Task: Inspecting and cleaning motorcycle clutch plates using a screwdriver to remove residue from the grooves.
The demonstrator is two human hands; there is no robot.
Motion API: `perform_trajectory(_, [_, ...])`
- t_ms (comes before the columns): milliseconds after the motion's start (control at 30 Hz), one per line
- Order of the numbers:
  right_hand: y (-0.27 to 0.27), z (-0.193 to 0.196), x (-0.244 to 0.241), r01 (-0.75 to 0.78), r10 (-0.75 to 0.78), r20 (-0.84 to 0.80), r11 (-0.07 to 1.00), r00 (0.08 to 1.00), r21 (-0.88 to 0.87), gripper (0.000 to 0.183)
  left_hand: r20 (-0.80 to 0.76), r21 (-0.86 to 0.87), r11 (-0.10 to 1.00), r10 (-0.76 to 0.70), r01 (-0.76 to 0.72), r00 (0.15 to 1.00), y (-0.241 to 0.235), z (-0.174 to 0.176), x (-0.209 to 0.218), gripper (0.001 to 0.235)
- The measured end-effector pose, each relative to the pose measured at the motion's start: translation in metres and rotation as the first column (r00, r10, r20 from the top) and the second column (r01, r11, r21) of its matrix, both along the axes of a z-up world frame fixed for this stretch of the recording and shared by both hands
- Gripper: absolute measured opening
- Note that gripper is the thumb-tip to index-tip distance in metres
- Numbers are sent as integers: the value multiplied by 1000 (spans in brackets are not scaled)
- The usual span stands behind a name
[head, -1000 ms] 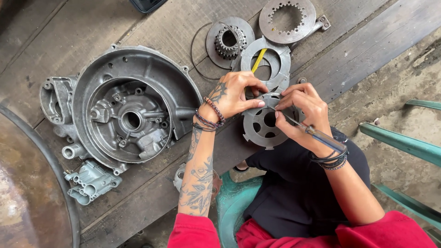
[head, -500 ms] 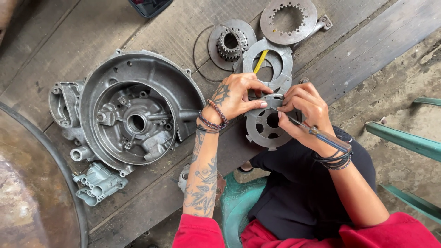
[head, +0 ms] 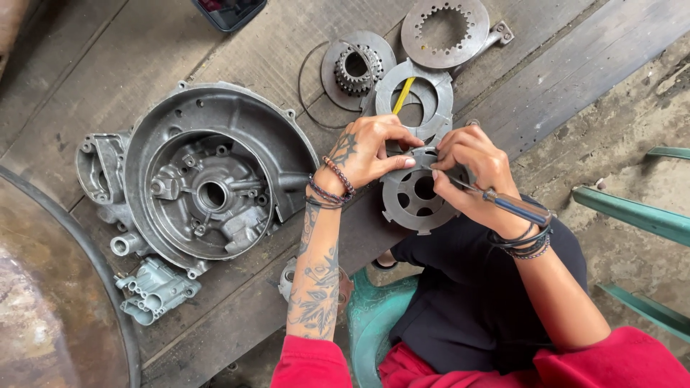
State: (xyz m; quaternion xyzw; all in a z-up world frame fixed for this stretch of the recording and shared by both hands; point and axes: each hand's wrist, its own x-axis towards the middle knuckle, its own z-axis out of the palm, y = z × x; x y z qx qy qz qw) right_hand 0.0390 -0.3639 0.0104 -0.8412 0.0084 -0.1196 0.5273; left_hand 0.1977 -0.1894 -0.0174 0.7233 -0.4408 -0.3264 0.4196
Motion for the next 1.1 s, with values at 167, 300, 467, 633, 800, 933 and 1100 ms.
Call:
perform_trajectory(167, [-1,1,1,-35,35,-1,999,999,-20,14,11,-5,1000,-1,1,1000,0,-1,-1,25])
perform_trajectory(300, [-4,-9,-1,-13,13,3,1000,1000,-1,11,-1,-16,1000,0,0,1000,0,-5,-3,24])
perform_trajectory(467, [-5,-8,-1,-36,35,-10,999,999,-28,13,-11,-25,1000,-6,6,1000,0,-8,-2,23])
perform_trajectory(633, [-3,-4,-3,-25,24,-38,999,999,-25,11,-1,-25,1000,-8,8,1000,-1,-7,-2,23])
perform_trajectory(800, [-6,-6,1,-11,10,-49,1000,999,-4,10,-8,-24,1000,-13,13,1000,-1,-6,-2,23])
perform_trajectory(933, [-6,-4,1,-28,27,-46,1000,999,-15,11,-7,-29,1000,-12,12,1000,-1,-5,-1,25])
perform_trajectory(1100, [-2,-1,-1,-14,15,-54,1000,998,11,12,5,-8,1000,-16,16,1000,-2,-5,-3,23])
